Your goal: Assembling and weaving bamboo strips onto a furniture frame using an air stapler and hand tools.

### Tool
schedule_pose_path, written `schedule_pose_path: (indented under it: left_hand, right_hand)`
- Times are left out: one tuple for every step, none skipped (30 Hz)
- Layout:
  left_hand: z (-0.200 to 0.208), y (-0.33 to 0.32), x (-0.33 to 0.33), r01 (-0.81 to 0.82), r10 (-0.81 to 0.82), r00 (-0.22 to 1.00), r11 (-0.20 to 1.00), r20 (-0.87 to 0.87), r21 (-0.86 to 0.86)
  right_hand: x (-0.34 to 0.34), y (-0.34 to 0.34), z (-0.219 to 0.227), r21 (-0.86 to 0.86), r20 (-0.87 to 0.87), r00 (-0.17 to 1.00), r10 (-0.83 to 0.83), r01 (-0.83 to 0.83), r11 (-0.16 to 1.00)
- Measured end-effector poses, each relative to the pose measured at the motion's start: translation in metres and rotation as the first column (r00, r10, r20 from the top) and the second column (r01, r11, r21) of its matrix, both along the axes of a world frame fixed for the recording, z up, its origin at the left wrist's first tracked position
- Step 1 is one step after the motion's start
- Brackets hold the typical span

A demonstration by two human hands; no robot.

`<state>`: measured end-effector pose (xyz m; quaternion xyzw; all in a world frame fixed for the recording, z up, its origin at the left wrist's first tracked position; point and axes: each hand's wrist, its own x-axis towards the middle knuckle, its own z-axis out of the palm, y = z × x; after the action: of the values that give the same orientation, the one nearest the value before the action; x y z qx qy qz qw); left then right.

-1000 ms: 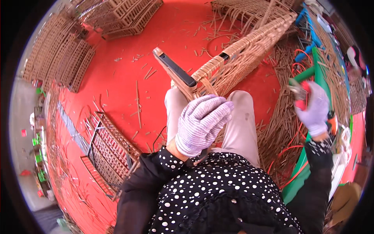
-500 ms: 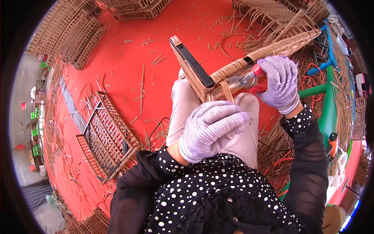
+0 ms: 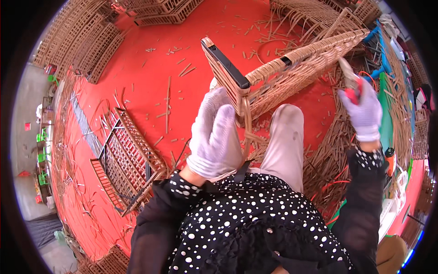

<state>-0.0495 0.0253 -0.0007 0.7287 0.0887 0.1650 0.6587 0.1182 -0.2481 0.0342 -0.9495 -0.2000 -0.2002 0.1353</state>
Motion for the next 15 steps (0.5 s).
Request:
schedule_pose_path:
  left_hand:
    - [-0.002, 0.007, -0.003, 0.027, -0.041, 0.991, 0.994, -0.128, -0.107]
    - [-0.019, 0.019, -0.012, 0.272, -0.260, 0.951, 0.961, -0.165, 0.052]
    - [-0.034, 0.027, -0.018, 0.497, -0.451, 0.861, 0.845, -0.233, 0.200]
    - [-0.019, 0.014, -0.022, 0.479, -0.586, 0.759, 0.798, -0.283, -0.365]
    - [0.018, 0.005, -0.021, 0.482, -0.658, 0.650, 0.744, -0.381, -0.462]
    - [0.032, 0.000, -0.024, 0.498, -0.652, 0.680, 0.746, -0.335, -0.441]
    - [0.042, 0.001, -0.027, 0.520, -0.655, 0.704, 0.739, -0.274, -0.429]
    - [0.049, 0.001, -0.022, 0.552, -0.650, 0.723, 0.748, -0.234, -0.369]
    - [0.060, 0.004, -0.013, 0.590, -0.655, 0.733, 0.747, -0.184, -0.308]
    - [0.075, 0.007, -0.010, 0.590, -0.616, 0.780, 0.783, -0.111, -0.199]
    - [0.085, 0.009, -0.006, 0.574, -0.578, 0.815, 0.814, -0.028, -0.091]
    - [0.086, 0.003, 0.000, 0.591, -0.594, 0.805, 0.802, -0.004, -0.081]
    - [0.087, 0.000, 0.002, 0.596, -0.596, 0.802, 0.799, 0.023, -0.075]
    - [0.092, -0.005, 0.003, 0.614, -0.620, 0.784, 0.782, -0.037, -0.106]
    - [0.094, -0.009, 0.001, 0.605, -0.618, 0.779, 0.786, -0.110, -0.129]
  right_hand:
    - [-0.005, -0.037, -0.003, -0.045, 0.074, 0.991, -0.111, 0.114, 0.992]
    - [-0.017, -0.076, 0.001, -0.132, -0.030, 0.968, -0.248, 0.242, 0.961]
    - [-0.033, -0.117, -0.004, -0.157, -0.087, 0.908, -0.409, 0.393, 0.906]
    - [-0.049, -0.161, -0.007, -0.265, -0.229, 0.750, -0.620, 0.565, 0.782]
    - [-0.072, -0.234, -0.029, -0.285, -0.100, 0.705, -0.703, 0.656, 0.699]
    - [-0.088, -0.270, -0.039, -0.524, -0.188, 0.428, -0.884, 0.718, 0.459]
    - [-0.119, -0.323, -0.062, -0.604, 0.008, 0.473, -0.881, 0.705, 0.373]
    - [-0.135, -0.267, -0.028, -0.675, -0.131, 0.294, -0.947, 0.673, 0.302]
    - [-0.149, -0.249, -0.011, -0.572, -0.216, 0.388, -0.896, 0.694, 0.438]
    - [-0.150, -0.256, -0.021, -0.375, -0.219, 0.605, -0.766, 0.673, 0.638]
    - [-0.145, -0.262, -0.031, -0.172, -0.160, 0.786, -0.598, 0.574, 0.801]
    - [-0.127, -0.213, -0.025, -0.047, -0.171, 0.919, -0.356, 0.353, 0.934]
    - [-0.112, -0.157, -0.020, -0.082, -0.080, 0.967, -0.240, 0.234, 0.969]
    - [-0.105, -0.087, -0.002, 0.024, -0.101, 0.989, -0.104, 0.107, 0.994]
    - [-0.092, -0.032, -0.002, 0.060, -0.088, 0.990, 0.106, -0.101, 0.993]
